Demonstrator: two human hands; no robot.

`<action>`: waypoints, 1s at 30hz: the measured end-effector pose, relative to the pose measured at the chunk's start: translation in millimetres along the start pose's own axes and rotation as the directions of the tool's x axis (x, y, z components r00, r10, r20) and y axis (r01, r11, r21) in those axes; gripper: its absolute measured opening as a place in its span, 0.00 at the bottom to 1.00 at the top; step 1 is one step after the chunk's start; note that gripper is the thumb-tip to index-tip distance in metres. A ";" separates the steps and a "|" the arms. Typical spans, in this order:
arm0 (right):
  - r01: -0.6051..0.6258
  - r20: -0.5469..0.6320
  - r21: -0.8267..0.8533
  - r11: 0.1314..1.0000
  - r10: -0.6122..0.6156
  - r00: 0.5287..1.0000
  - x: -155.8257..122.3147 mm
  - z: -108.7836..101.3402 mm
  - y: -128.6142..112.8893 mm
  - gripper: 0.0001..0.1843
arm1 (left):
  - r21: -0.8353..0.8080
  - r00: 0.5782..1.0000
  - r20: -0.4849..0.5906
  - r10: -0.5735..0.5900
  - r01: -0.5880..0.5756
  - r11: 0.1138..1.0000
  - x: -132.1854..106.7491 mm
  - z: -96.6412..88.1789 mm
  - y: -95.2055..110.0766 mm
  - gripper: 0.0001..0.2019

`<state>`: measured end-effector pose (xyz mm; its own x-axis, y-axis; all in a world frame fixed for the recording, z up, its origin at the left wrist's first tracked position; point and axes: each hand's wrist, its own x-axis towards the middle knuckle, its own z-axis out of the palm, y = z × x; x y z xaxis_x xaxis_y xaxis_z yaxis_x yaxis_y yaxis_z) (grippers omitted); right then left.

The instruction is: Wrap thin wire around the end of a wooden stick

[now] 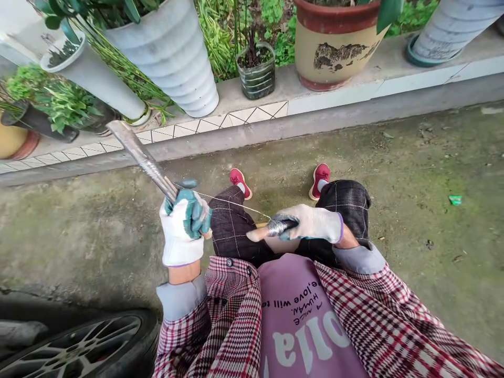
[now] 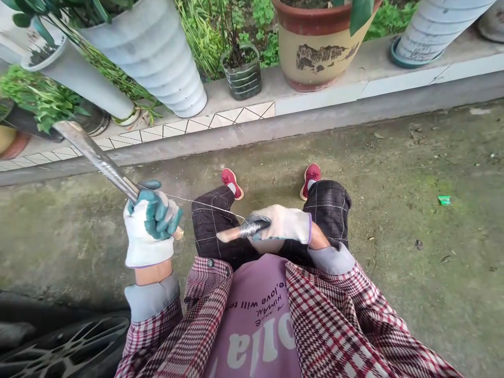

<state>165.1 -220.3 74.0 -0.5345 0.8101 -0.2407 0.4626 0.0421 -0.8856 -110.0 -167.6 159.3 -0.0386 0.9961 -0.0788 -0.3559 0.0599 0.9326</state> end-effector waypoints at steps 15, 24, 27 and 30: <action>0.143 -0.260 -0.455 0.879 -0.285 0.923 -18.8 13.2 -45.5 0.12 | -0.053 0.998 -0.052 -0.045 0.042 0.998 5.4 -33.2 7.6 0.14; 0.260 -0.196 -0.306 0.916 -0.328 0.924 -18.2 32.0 -55.7 0.10 | -0.002 1.000 -0.010 0.027 -0.027 1.000 46.9 54.5 -9.1 0.14; 0.304 -0.231 -0.306 0.902 -0.380 0.896 -24.4 26.8 -64.4 0.09 | 0.135 0.998 0.056 0.031 -0.038 0.990 55.9 85.0 -48.2 0.12; 0.276 -0.294 -0.381 0.882 -0.399 0.868 -33.5 17.2 -67.6 0.12 | 0.279 0.997 0.036 -0.067 0.054 0.959 57.4 93.6 -89.7 0.11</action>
<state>139.6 -260.4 135.1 -0.4408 0.8587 0.2615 0.5301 0.4841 -0.6961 7.2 -109.8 104.0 0.0186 0.9916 -0.1283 -0.0828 0.1294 0.9881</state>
